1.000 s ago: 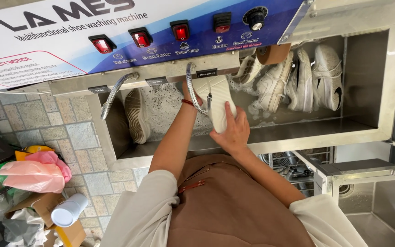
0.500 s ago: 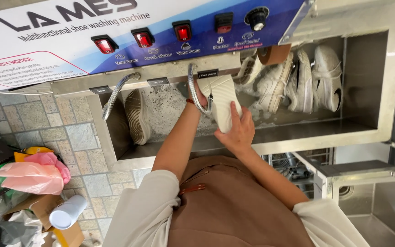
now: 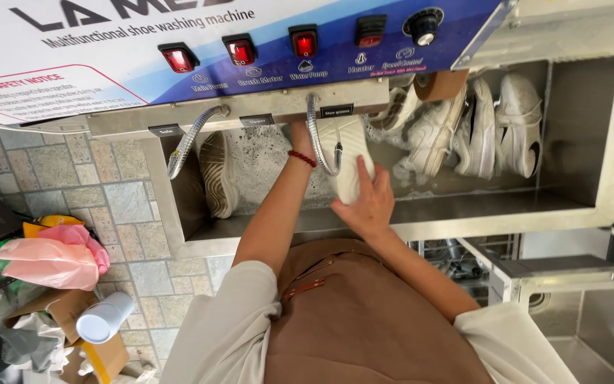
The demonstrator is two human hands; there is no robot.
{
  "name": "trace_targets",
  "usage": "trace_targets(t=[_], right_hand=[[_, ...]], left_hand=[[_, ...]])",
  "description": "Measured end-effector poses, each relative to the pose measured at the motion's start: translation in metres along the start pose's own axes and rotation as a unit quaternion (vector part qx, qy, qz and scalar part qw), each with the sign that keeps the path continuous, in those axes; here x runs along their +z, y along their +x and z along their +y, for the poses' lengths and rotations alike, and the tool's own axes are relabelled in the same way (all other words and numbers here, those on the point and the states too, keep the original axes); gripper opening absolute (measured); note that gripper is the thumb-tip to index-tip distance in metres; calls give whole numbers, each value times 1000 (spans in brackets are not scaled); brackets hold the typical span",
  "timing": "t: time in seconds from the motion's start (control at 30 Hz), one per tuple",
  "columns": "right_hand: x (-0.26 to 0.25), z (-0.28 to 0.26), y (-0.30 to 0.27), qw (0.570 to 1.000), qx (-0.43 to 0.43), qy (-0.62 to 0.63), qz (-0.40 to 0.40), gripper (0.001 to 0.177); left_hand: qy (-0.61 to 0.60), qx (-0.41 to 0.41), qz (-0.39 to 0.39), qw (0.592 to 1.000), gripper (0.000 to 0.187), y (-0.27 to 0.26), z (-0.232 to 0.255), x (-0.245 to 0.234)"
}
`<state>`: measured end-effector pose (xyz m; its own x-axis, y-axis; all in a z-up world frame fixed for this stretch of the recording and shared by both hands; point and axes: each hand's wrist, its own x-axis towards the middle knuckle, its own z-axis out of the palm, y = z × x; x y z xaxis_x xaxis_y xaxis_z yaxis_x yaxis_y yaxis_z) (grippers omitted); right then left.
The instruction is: Cleaning and scrubbing sneakers using a specialized shoe washing station with water nozzles and brushes.
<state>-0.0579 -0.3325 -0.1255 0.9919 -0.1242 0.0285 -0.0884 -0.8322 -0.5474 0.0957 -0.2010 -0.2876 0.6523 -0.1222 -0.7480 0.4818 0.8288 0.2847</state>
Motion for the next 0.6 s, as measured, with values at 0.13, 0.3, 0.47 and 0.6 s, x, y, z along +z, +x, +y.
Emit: trace_targets(t=[0.13, 0.3, 0.47, 0.6], right_hand=[[-7, 10, -7, 999, -6, -21, 28, 104], [-8, 4, -3, 999, -5, -14, 47, 102], [-7, 3, 4, 999, 15, -19, 47, 100], [-5, -7, 16, 998, 16, -29, 48, 99]], left_hand=[[76, -23, 74, 994, 42, 40, -44, -20], [-9, -69, 48, 996, 48, 13, -31, 15], [89, -60, 83, 991, 50, 55, -49, -21], [36, -45, 84, 995, 46, 77, -48, -39]])
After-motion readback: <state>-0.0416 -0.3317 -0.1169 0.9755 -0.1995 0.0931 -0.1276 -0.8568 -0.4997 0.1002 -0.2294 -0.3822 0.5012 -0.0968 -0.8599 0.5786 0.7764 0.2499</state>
